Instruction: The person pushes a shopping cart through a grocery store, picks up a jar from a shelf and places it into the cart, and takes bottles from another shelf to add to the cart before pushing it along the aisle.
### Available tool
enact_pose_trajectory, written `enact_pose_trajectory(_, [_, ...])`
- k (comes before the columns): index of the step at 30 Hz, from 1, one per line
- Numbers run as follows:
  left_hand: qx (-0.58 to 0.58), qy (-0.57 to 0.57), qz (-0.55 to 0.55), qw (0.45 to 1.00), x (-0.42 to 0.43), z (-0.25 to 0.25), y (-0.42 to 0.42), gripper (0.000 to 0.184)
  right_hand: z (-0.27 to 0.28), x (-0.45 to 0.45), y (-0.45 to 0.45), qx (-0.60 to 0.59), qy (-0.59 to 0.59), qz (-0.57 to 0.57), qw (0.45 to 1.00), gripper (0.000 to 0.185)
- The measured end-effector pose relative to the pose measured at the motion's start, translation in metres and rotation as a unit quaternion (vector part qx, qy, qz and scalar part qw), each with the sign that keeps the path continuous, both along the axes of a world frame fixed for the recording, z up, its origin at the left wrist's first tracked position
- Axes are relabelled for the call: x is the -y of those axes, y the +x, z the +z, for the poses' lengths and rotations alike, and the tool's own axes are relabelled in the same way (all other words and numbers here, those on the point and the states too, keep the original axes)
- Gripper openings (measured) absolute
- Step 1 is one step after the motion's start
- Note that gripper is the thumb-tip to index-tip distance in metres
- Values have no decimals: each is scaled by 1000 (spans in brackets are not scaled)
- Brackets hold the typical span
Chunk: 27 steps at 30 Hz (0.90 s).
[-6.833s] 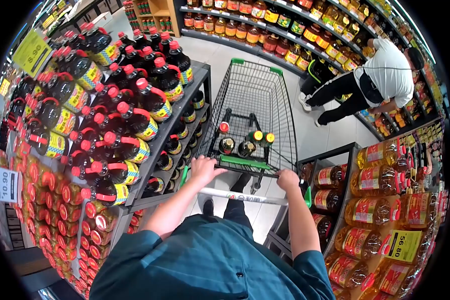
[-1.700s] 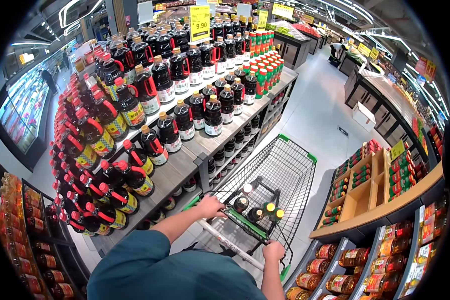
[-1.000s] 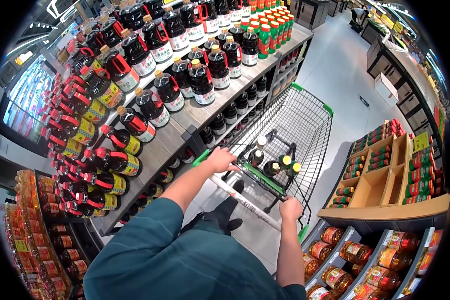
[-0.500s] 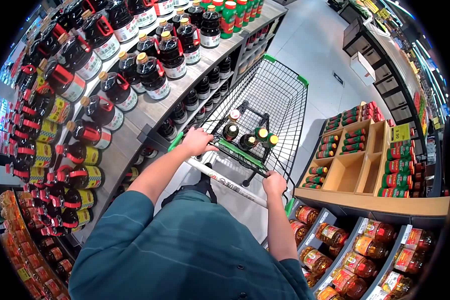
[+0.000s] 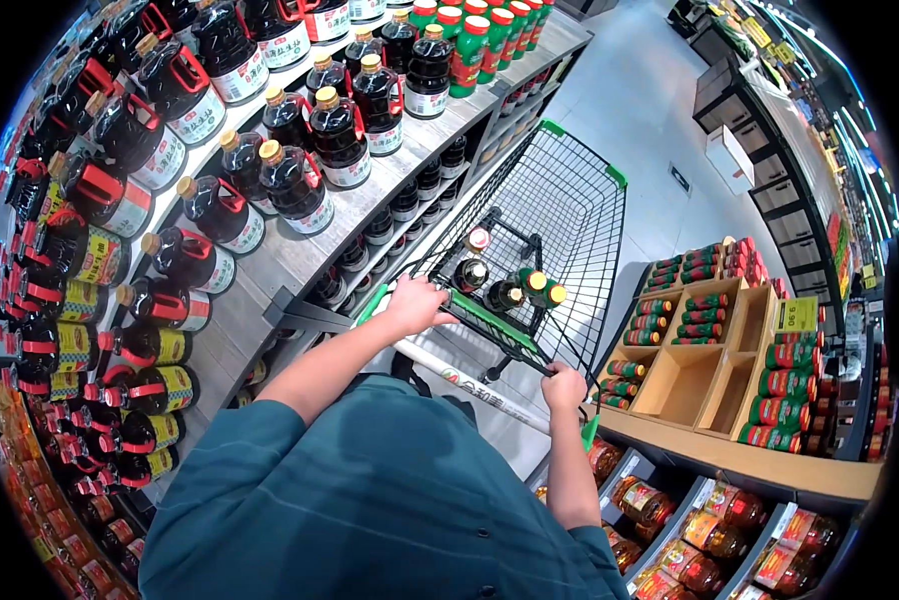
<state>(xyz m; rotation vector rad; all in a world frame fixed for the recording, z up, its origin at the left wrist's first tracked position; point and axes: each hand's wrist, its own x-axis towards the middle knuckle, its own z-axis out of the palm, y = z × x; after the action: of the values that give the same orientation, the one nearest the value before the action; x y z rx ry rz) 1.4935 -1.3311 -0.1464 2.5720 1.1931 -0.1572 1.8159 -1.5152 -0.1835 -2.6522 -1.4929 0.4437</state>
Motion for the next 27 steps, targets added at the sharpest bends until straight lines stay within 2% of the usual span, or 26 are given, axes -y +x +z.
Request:
enact_pose_trajectory(10, [-14,2,14,1000,-27,-4,33,55,-12,-34,40,5,38,33,999,19])
enact_pose_trajectory(14, [-15,6,19,1000,-38,-13,45,59,-1,-50,49,4,7,26,1000,19])
enact_pose_trajectory(15, [-24,-27,25,999,-42,-16,50,62,-4,-51,55,2,5,33,999,19])
enact_pose_trajectory(20, [-32,-35,40,998,-52,-12,65,62,-7,-68,72,5,-6,57,998,20])
enact_pose_trajectory(24, [2,22,50,999,-55,-13,73,55,9,-84,76,-2,-40,49,998,23])
enact_pose_trajectory(26, [-10,-34,75,997,-60,-7,80,52,12,-89,82,-11,-36,58,998,22])
enact_pose_trajectory(27, [-3,-18,95,995,-59,-9,84,50,6,-92,90,-17,-37,67,997,22])
